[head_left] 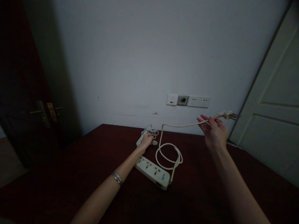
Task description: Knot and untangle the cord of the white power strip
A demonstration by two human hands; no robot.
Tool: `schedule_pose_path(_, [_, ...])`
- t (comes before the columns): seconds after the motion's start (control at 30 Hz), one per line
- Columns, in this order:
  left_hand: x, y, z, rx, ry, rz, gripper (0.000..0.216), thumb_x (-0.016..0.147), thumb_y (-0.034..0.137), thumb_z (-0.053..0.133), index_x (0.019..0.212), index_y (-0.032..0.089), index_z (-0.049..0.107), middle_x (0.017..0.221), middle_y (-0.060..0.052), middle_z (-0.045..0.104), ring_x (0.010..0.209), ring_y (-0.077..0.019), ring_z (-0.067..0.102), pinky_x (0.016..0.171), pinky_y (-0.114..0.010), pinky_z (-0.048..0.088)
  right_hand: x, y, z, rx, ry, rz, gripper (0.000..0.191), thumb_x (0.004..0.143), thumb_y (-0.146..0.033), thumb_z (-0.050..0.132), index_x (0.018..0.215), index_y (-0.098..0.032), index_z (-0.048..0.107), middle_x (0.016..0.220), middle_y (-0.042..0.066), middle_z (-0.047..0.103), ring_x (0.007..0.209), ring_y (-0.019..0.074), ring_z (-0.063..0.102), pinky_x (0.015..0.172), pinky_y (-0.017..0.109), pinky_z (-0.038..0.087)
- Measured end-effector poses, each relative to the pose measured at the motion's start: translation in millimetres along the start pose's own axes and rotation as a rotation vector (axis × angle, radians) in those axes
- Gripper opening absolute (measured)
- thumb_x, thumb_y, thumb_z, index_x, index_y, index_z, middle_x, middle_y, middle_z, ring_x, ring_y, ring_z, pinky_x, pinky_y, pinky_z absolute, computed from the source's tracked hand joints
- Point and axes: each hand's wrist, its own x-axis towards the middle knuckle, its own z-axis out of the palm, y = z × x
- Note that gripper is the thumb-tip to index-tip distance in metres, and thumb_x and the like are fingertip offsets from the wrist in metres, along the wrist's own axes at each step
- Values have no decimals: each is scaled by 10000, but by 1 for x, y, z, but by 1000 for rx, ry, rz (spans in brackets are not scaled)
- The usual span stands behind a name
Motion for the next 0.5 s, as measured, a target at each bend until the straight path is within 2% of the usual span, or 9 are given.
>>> schedule_pose_path(0.17, [-12, -22, 17, 142, -298, -193, 210, 589, 218, 679, 744, 138, 562, 598, -10, 595, 492, -120, 558, 481, -225, 431, 15, 4, -17, 42, 97, -88, 286, 734, -267, 637, 888, -217, 402, 805, 7, 664, 757, 164, 682, 755, 351, 544])
schedule_pose_path(0.23, [-16, -25, 20, 184, -455, -209, 224, 586, 280, 699, 697, 125, 581, 592, -21, 600, 492, -119, 555, 475, -223, 431, 20, 6, -24, 47, 125, -102, 319, 736, -263, 637, 919, -228, 377, 784, -9, 659, 751, 155, 681, 748, 347, 550])
schedule_pose_path(0.3, [-18, -29, 21, 216, -575, -164, 276, 607, 371, 695, 669, 122, 595, 565, -5, 566, 476, -97, 519, 463, -211, 411, 25, 9, -30, 53, 158, -104, 340, 743, -260, 632, 941, -238, 356, 772, -27, 651, 740, 141, 679, 742, 336, 555])
schedule_pose_path(0.4, [-17, -34, 20, 146, -615, -47, 348, 647, 465, 664, 726, 129, 622, 542, 32, 502, 463, -72, 460, 462, -201, 373, 32, 14, -38, 44, 206, -118, 385, 736, -249, 641, 978, -239, 341, 764, -34, 647, 721, 133, 677, 725, 323, 562])
schedule_pose_path(0.5, [-14, -38, 19, -28, -661, -29, 342, 690, 436, 647, 830, 123, 642, 550, 30, 506, 496, -76, 468, 506, -211, 378, 40, 19, -49, 15, 261, -168, 469, 702, -240, 675, 1021, -224, 331, 751, -21, 647, 690, 138, 672, 694, 322, 567])
